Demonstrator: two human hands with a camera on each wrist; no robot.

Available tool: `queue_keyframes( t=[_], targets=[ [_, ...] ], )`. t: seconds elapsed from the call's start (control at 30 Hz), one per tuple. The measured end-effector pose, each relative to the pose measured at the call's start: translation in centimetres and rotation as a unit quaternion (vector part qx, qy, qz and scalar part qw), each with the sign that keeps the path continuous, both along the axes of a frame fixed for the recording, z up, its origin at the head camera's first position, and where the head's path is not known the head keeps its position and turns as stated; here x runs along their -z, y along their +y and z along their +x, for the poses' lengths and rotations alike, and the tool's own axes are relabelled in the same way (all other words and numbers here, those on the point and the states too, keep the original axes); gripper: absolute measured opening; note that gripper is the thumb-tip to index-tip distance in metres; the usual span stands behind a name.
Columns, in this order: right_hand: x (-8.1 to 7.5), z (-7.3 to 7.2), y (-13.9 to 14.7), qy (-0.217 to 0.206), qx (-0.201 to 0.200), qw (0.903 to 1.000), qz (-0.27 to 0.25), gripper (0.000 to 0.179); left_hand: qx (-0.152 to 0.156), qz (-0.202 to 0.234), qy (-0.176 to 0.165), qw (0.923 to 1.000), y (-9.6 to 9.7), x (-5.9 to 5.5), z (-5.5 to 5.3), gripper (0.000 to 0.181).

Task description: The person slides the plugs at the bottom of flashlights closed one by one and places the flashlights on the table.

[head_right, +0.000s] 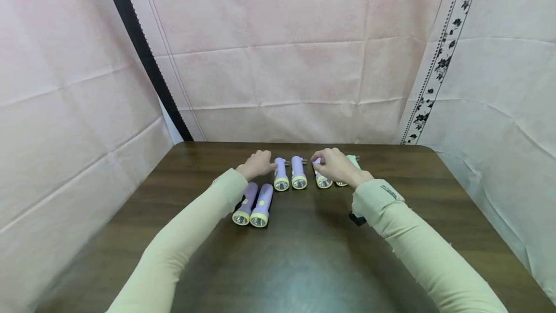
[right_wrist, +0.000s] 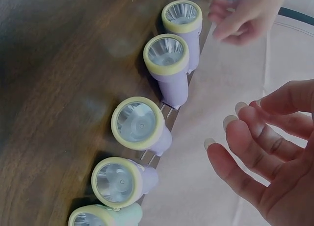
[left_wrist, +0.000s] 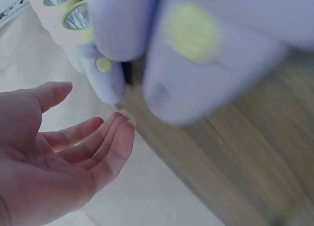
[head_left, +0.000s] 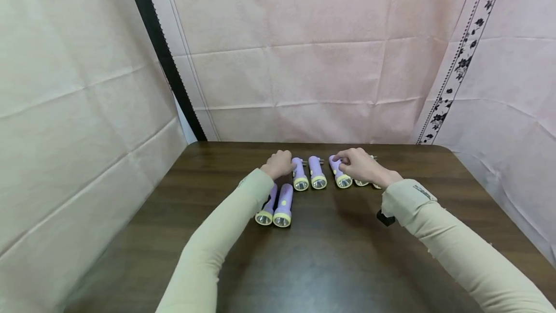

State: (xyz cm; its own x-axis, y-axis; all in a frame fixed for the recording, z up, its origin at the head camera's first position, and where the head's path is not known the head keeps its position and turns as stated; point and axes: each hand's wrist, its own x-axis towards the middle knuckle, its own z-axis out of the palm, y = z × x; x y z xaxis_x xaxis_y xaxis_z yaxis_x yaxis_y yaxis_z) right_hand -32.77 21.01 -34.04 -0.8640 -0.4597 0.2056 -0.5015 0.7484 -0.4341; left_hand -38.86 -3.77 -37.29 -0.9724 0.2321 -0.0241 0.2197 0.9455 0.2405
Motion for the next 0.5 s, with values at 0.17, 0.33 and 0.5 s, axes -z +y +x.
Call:
queue_keyframes(
  t=[0.17,0.33,0.5],
  targets=[
    [0.2,-0.4,0.2,0.009,0.000,0.9999,0.006,0.032,-0.037,0.029,-0.023,0.9986,2.4,0.8,-1.3,0.032],
    [0.5,-0.5,0.4,0.013,0.002,0.9999,0.010,0.031,-0.066,0.041,-0.060,0.9952,3.6,1.3,-1.5,0.054],
    [0.8,-0.6,0.6,0.003,0.001,1.0000,0.009,0.032,-0.065,0.037,-0.067,0.9950,4.2,2.6,-2.6,0.059]
  ],
)
